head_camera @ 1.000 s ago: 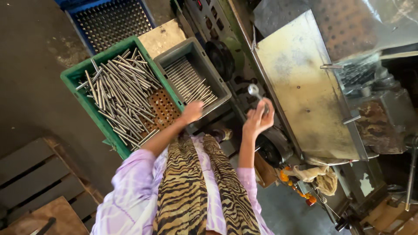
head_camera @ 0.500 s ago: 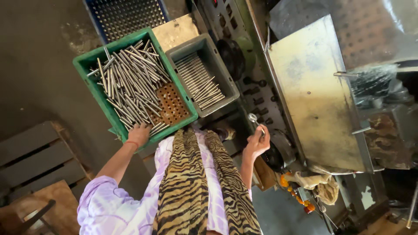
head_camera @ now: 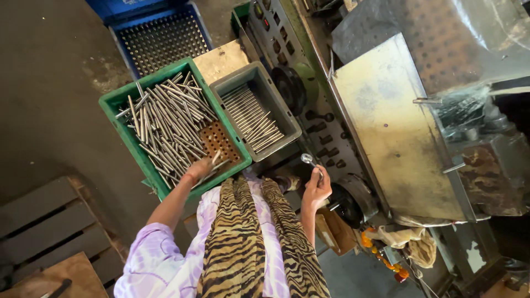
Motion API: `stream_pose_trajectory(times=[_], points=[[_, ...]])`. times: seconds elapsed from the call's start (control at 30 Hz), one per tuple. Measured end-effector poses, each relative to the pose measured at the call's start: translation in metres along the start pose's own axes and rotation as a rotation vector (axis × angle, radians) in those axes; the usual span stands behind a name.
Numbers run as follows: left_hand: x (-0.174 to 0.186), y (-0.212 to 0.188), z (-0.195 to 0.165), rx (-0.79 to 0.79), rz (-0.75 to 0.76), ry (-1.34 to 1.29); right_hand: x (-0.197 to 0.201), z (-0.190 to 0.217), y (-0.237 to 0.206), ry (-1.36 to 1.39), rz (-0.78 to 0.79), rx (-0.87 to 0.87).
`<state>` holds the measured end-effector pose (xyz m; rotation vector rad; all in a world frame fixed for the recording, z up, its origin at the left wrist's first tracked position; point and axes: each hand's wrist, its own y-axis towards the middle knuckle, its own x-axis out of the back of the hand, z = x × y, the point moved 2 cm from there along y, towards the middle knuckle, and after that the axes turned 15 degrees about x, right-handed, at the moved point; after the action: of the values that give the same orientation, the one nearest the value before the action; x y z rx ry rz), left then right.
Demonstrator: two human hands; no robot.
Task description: The person repeatedly picks metal rods from a green crate, inserts them into a grinding machine, and operates a lever to process them. After each cycle, the person removes the rod and places it into a gray tray. The process is repeated continuously throughout the clip.
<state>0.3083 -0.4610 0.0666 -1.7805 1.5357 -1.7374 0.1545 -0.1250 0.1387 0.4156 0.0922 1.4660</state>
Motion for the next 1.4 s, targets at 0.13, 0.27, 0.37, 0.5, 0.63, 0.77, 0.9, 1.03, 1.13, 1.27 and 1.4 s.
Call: stream_pose_trajectory(times=[0.13,0.27,0.37,0.5,0.63,0.77,0.9,1.03,1.13,1.27,1.4], points=[[0.021,0.013,-0.028,-0.066,-0.314,-0.363,0.004,0.004,0.0,-0.032,0.01,0.022],[0.036,0.009,-0.052,-0.33,-0.516,-0.643,0.001,0.017,0.006,-0.021,0.025,0.034],[0.036,0.001,-0.1,-0.387,-0.461,-0.662,-0.015,0.031,0.02,0.026,0.055,0.051],[0.037,-0.027,-0.177,-0.822,-0.396,-0.602,-0.049,0.056,0.039,0.243,0.059,0.033],[0.03,-0.061,-0.216,-0.99,0.131,-0.877,-0.063,0.077,0.045,0.51,0.024,-0.029],[0.018,-0.08,-0.239,-0.719,0.55,-1.192,-0.05,0.085,0.044,0.147,0.039,0.187],[0.023,-0.097,-0.245,-1.036,0.079,-1.055,-0.032,0.073,0.04,0.366,0.05,0.028],[0.046,-0.1,-0.231,-1.697,-0.656,-0.163,-0.009,0.05,0.035,0.778,0.278,-0.833],[0.05,-0.098,-0.231,-1.72,-0.491,-0.149,0.002,0.042,0.032,0.971,0.393,-0.999],[0.043,-0.103,-0.253,-1.307,-0.096,-0.48,0.002,0.04,0.038,0.844,0.257,-0.616],[0.035,-0.113,-0.267,-1.05,0.157,-0.676,-0.002,0.047,0.045,0.659,0.185,-0.372]])
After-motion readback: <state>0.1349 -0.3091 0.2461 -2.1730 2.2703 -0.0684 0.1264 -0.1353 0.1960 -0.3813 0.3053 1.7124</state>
